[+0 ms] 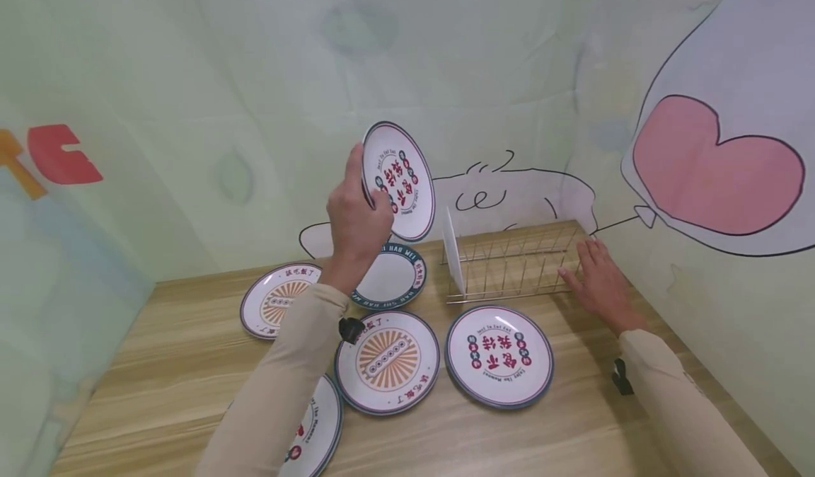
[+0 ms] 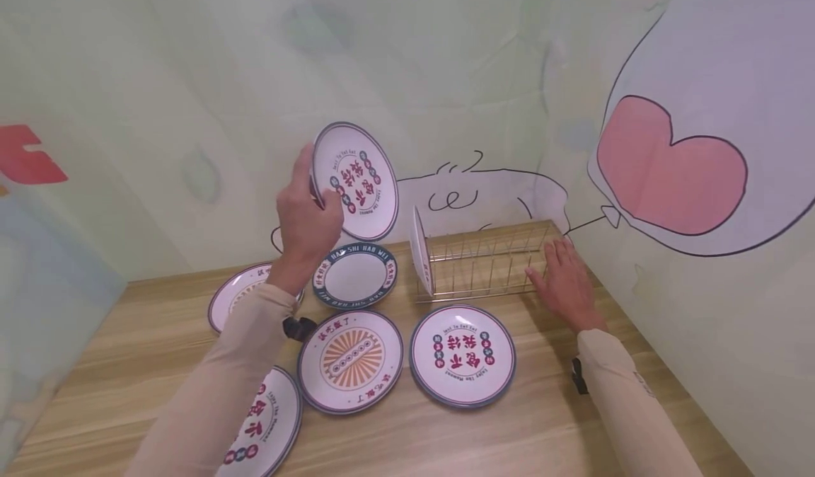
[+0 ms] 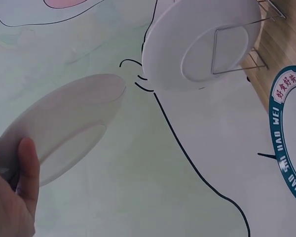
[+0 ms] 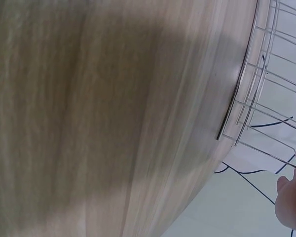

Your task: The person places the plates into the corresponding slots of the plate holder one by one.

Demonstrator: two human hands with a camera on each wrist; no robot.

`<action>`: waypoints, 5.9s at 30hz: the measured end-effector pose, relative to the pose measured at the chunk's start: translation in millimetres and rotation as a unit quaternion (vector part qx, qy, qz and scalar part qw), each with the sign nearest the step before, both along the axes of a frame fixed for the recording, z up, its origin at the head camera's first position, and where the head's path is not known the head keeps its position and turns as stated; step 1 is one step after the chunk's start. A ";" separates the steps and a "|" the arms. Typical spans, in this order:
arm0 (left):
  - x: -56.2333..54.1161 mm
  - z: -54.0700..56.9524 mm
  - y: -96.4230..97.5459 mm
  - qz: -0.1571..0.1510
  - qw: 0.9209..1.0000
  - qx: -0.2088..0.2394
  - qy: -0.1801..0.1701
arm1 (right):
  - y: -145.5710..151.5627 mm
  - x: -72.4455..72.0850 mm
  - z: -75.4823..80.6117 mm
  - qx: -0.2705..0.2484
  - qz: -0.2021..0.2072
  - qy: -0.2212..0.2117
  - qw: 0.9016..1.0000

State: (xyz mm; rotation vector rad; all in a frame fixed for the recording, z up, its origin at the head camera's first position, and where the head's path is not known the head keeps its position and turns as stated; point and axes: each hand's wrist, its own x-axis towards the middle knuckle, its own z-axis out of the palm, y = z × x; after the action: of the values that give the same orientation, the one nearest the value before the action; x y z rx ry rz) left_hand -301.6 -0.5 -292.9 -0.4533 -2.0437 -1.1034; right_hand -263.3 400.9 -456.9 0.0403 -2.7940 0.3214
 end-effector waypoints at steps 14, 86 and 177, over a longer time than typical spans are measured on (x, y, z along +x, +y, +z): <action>1.8 -0.4 28.8 -0.030 0.999 -0.016 0.002 | -0.8 0.9 -1.5 -0.001 0.000 0.017 1.000; -11.2 -15.6 106.2 -0.022 0.964 -0.232 -0.128 | -4.4 8.0 0.5 -0.015 0.002 -0.009 1.000; -20.8 -46.1 145.6 0.036 0.884 -0.397 -0.244 | -16.3 18.6 3.9 -0.021 -0.004 0.001 1.000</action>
State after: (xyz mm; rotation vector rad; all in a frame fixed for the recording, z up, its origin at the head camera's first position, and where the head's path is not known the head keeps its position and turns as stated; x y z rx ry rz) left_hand -322.4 145.1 -339.1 -0.5145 -2.9146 -0.2814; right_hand -244.6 384.6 -453.0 0.0188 -2.7838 0.3776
